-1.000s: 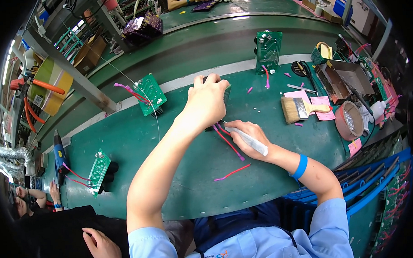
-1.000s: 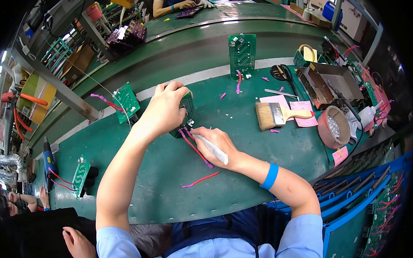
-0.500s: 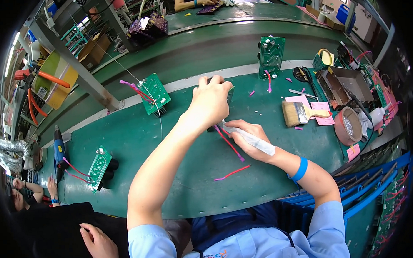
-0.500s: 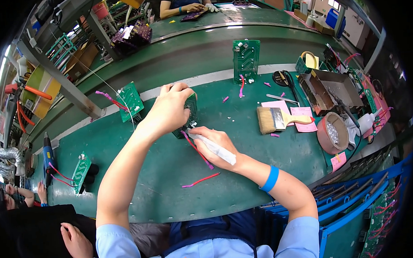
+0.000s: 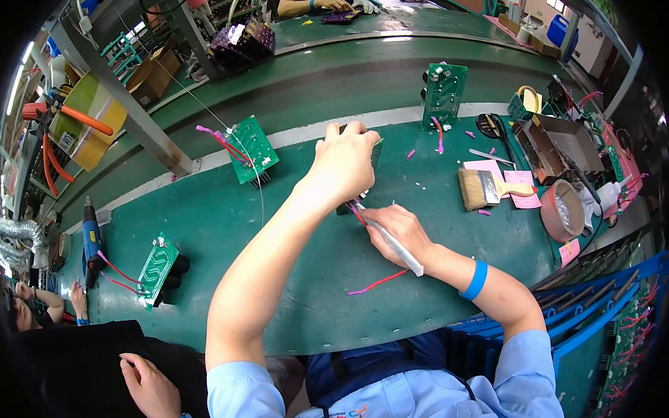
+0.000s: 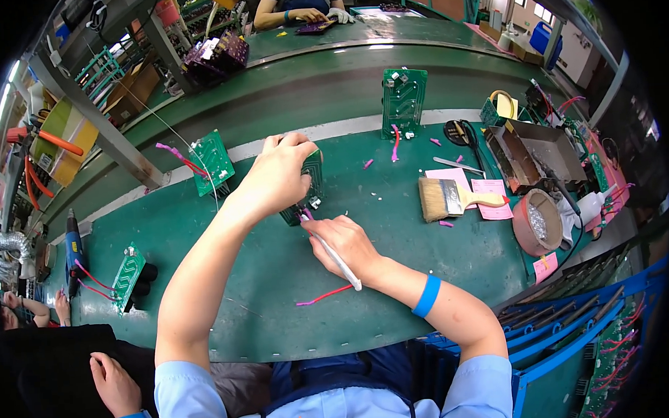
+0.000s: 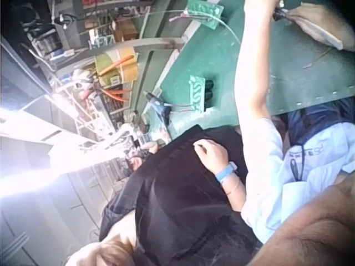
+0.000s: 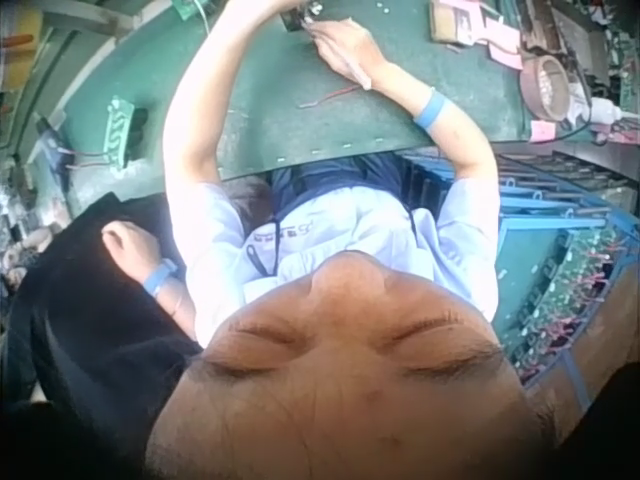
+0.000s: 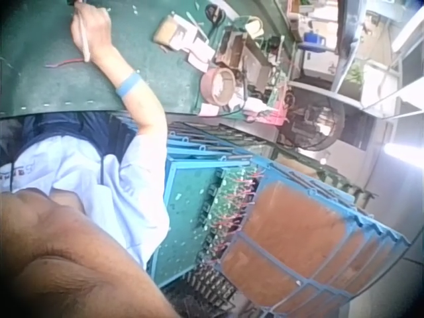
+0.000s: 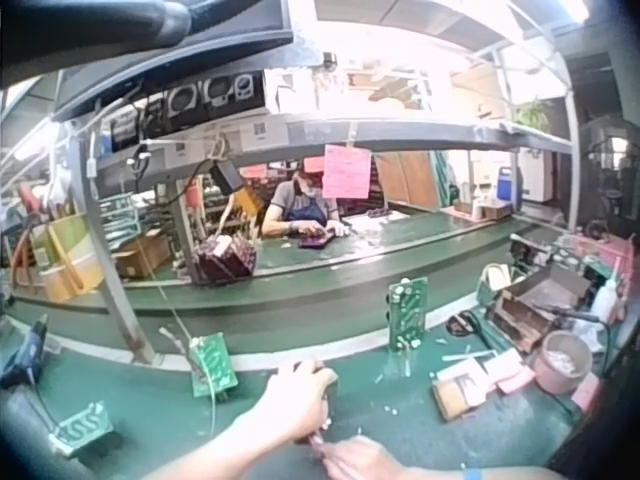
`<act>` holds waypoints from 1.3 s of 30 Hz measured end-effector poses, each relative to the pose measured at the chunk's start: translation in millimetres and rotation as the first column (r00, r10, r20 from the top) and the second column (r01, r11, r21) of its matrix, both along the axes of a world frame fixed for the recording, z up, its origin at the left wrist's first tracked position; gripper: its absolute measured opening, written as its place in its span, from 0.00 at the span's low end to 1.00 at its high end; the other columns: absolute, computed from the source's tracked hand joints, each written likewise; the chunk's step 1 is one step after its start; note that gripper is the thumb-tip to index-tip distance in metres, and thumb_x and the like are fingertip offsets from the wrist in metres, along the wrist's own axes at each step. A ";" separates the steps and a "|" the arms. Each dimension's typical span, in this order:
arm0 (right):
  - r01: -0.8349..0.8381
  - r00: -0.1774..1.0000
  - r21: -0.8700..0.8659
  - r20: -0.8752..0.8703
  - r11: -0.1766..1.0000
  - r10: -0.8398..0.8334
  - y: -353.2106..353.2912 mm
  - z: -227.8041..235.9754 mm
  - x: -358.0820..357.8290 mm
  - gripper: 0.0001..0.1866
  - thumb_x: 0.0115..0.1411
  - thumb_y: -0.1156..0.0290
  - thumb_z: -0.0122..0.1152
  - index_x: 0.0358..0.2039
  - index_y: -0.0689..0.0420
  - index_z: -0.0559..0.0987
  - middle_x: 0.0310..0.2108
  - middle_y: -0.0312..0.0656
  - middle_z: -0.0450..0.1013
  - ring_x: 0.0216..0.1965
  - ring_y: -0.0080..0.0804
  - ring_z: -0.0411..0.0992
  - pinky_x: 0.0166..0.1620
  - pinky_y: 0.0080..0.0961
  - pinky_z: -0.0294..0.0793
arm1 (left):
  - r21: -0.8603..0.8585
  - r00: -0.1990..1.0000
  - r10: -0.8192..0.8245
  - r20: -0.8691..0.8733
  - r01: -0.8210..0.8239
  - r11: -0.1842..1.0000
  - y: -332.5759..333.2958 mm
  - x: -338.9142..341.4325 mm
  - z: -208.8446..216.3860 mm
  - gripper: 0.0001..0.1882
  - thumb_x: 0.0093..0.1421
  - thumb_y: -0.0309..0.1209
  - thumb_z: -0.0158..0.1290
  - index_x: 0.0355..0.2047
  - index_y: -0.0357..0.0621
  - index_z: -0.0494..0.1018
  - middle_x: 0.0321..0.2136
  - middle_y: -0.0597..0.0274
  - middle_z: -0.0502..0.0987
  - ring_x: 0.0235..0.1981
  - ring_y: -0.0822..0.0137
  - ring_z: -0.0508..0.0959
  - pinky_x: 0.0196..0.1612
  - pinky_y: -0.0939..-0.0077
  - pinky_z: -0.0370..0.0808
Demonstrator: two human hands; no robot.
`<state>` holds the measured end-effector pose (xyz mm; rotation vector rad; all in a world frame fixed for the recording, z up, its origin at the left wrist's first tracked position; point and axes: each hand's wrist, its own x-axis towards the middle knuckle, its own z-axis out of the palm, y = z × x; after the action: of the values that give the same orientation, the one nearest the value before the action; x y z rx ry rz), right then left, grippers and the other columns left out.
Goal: The person solders wires and components onto a printed circuit board using a soldering iron, applying flux and solder to make the connections.
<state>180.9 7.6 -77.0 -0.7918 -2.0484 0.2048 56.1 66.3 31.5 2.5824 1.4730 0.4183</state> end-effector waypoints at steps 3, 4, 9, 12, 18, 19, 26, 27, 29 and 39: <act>0.013 1.000 -0.156 0.010 0.988 -0.011 -2.8 16.7 -1.4 0.11 0.45 0.79 0.52 0.33 0.62 0.70 0.23 0.45 0.71 0.21 0.42 0.69 0.29 0.32 0.66 | -0.006 1.000 0.004 -0.012 -0.004 1.000 -2.8 1.6 0.8 0.21 0.42 0.21 0.48 0.41 0.38 0.68 0.46 0.53 0.64 0.49 0.50 0.61 0.51 0.61 0.62; 0.012 1.000 -0.156 0.011 0.988 -0.010 -3.7 17.1 -1.9 0.11 0.45 0.79 0.52 0.33 0.62 0.70 0.23 0.45 0.71 0.21 0.42 0.69 0.29 0.32 0.66 | -0.004 1.000 0.004 -0.019 -0.004 1.000 -3.9 3.1 1.7 0.21 0.42 0.21 0.48 0.41 0.39 0.68 0.46 0.54 0.64 0.49 0.50 0.61 0.51 0.61 0.62; 0.048 0.993 -0.200 0.115 0.979 -0.025 -6.1 24.5 -2.9 0.11 0.44 0.80 0.51 0.32 0.63 0.70 0.21 0.46 0.71 0.21 0.44 0.68 0.28 0.33 0.65 | 0.068 1.000 -0.003 0.009 0.003 0.998 -6.8 5.2 -4.5 0.20 0.42 0.21 0.49 0.40 0.44 0.70 0.44 0.53 0.66 0.48 0.49 0.62 0.46 0.54 0.64; 0.059 0.991 -0.157 0.131 0.986 -0.039 -7.0 20.7 -2.7 0.11 0.43 0.80 0.52 0.32 0.64 0.71 0.21 0.46 0.70 0.21 0.42 0.69 0.28 0.32 0.65 | 0.044 1.000 0.003 0.002 -0.003 0.999 -9.1 9.4 -5.0 0.20 0.42 0.22 0.50 0.40 0.45 0.71 0.43 0.53 0.66 0.48 0.48 0.61 0.45 0.54 0.64; 0.045 0.987 -0.067 0.155 0.997 -0.034 -7.8 18.7 -3.1 0.11 0.42 0.80 0.52 0.31 0.64 0.71 0.20 0.45 0.70 0.21 0.40 0.69 0.28 0.32 0.64 | 0.051 1.000 0.010 -0.012 -0.010 0.999 -10.9 11.5 -4.7 0.19 0.42 0.22 0.50 0.39 0.44 0.71 0.43 0.52 0.66 0.48 0.47 0.61 0.45 0.53 0.64; 0.040 0.987 -0.067 0.156 0.997 -0.029 -8.5 18.7 -3.3 0.11 0.42 0.80 0.52 0.31 0.64 0.71 0.20 0.45 0.70 0.21 0.40 0.69 0.28 0.32 0.64 | 0.054 1.000 0.016 -0.016 -0.015 0.998 -10.5 12.0 -4.9 0.19 0.42 0.22 0.50 0.38 0.44 0.71 0.42 0.51 0.66 0.47 0.47 0.61 0.45 0.53 0.65; 0.021 0.989 -0.013 0.144 1.000 -0.019 -15.8 19.6 -0.1 0.11 0.41 0.82 0.52 0.29 0.64 0.71 0.17 0.44 0.68 0.19 0.38 0.68 0.27 0.30 0.65 | 0.048 0.999 0.025 -0.022 -0.023 0.999 -11.1 11.4 -2.1 0.21 0.42 0.18 0.45 0.40 0.40 0.70 0.43 0.52 0.66 0.45 0.48 0.63 0.44 0.57 0.65; 0.024 0.990 0.005 0.140 1.000 -0.024 -16.5 19.8 -0.7 0.11 0.40 0.83 0.52 0.28 0.64 0.72 0.16 0.43 0.68 0.18 0.37 0.68 0.27 0.29 0.65 | 0.048 0.999 0.024 -0.022 -0.023 0.999 -11.6 11.1 -1.9 0.21 0.42 0.18 0.45 0.40 0.40 0.70 0.43 0.52 0.66 0.45 0.48 0.63 0.44 0.57 0.65; 0.030 0.987 0.012 0.158 0.999 -0.032 -17.1 18.9 -0.7 0.11 0.40 0.83 0.52 0.28 0.64 0.72 0.16 0.43 0.68 0.18 0.38 0.68 0.27 0.30 0.65 | 0.051 1.000 0.019 -0.022 -0.018 0.999 -12.6 11.5 -1.7 0.21 0.41 0.18 0.45 0.40 0.40 0.70 0.43 0.52 0.66 0.44 0.48 0.63 0.44 0.56 0.65; 0.067 0.981 0.077 0.174 0.995 -0.079 -31.1 44.4 41.2 0.12 0.40 0.80 0.54 0.30 0.60 0.72 0.18 0.41 0.68 0.20 0.37 0.67 0.29 0.31 0.63 | 0.035 0.999 0.017 0.028 -0.018 0.999 -3.4 6.5 -7.1 0.19 0.44 0.23 0.47 0.40 0.44 0.71 0.42 0.50 0.66 0.47 0.46 0.62 0.45 0.52 0.64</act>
<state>222.1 -23.5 -32.6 -0.8655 -2.1756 0.0199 62.6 62.9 24.4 2.5812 1.4938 0.4839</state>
